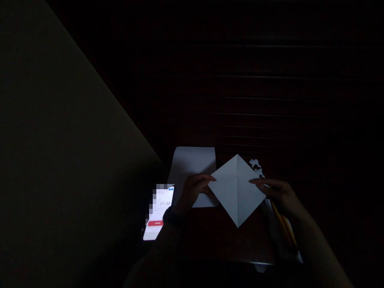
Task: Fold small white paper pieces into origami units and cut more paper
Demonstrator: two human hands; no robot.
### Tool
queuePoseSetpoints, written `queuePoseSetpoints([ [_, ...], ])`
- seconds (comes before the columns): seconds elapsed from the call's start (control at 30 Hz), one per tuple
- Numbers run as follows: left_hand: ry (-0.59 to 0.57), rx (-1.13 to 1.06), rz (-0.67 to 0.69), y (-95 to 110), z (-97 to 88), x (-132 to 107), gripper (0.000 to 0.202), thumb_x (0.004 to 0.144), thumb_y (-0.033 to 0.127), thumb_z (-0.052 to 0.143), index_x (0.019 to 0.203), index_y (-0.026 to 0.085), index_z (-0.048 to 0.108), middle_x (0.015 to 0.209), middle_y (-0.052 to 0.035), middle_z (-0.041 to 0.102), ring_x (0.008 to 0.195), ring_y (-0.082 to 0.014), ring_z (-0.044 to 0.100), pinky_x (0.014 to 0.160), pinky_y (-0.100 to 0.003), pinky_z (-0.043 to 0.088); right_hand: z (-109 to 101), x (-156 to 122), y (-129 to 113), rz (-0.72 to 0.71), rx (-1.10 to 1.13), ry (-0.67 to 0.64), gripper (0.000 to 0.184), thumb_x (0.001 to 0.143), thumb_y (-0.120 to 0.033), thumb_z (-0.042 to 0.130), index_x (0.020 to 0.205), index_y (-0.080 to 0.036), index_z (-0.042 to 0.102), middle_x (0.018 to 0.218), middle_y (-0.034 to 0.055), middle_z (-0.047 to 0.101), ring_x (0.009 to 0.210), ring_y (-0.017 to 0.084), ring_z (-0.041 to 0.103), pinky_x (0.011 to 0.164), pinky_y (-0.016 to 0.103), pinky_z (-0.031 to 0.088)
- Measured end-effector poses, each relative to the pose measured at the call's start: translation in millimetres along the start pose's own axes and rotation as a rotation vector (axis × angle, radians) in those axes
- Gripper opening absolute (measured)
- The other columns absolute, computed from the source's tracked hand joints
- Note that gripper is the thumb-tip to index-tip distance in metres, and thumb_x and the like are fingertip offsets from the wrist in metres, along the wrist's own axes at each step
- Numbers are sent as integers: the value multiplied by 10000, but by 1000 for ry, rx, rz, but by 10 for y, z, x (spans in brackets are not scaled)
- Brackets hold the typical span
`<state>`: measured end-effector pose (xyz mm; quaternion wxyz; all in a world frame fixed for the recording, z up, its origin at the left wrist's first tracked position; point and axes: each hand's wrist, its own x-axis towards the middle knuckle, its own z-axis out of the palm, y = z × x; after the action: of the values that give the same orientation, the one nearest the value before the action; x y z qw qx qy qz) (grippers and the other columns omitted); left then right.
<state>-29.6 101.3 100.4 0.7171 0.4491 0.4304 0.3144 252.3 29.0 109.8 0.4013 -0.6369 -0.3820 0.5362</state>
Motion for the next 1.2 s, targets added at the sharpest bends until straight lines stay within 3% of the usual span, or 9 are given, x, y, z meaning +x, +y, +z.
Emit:
queuePoseSetpoints([
  [0.37,-175,212,138,74,-37,-96,285,750,165,506,951,166,708,889,-74,687,793,-212,627,689,-309,481,-12,6,-18,29,-13,-40,314,715,-419,681,955,-220,715,954,78,699,847,253,615,708,376,472],
  [0.53,-106,315,98,57,-54,-62,240,761,224,534,888,179,733,722,-45,682,687,-195,608,602,-279,457,-49,24,-16,23,-41,-27,314,711,-413,683,948,-211,716,880,74,710,810,243,626,710,376,482],
  [0.63,-71,276,37,33,-67,-40,234,770,253,541,894,185,728,748,-49,685,717,-204,611,616,-287,470,-102,-3,-86,65,-80,-141,340,683,-379,708,985,-224,705,902,74,710,819,258,635,723,396,497],
  [0.73,-55,131,12,-8,-82,-22,247,763,226,521,899,181,721,842,-70,691,808,-233,620,663,-322,498,-146,-46,-163,93,-99,-323,490,641,-297,742,1119,-258,640,930,57,707,856,271,638,764,428,502],
  [0.8,-67,31,10,-31,-95,-9,254,737,193,515,884,181,723,913,-83,690,844,-248,623,668,-341,514,-162,-56,-173,86,-89,-362,516,637,-263,740,1140,-261,625,947,55,704,882,278,634,788,445,500],
  [1.0,-121,-83,40,13,-88,-24,195,706,191,566,805,186,735,995,-95,680,899,-268,624,682,-365,540,-205,17,-28,3,-84,-182,345,647,-242,731,991,-243,703,994,66,697,926,283,625,814,428,495],
  [1.2,-24,19,-29,36,1,-57,234,757,232,568,912,136,714,903,-90,698,854,-238,643,707,-333,552,-235,42,32,2,-66,-84,311,632,-249,749,940,-222,718,970,67,707,916,281,633,806,403,493],
])
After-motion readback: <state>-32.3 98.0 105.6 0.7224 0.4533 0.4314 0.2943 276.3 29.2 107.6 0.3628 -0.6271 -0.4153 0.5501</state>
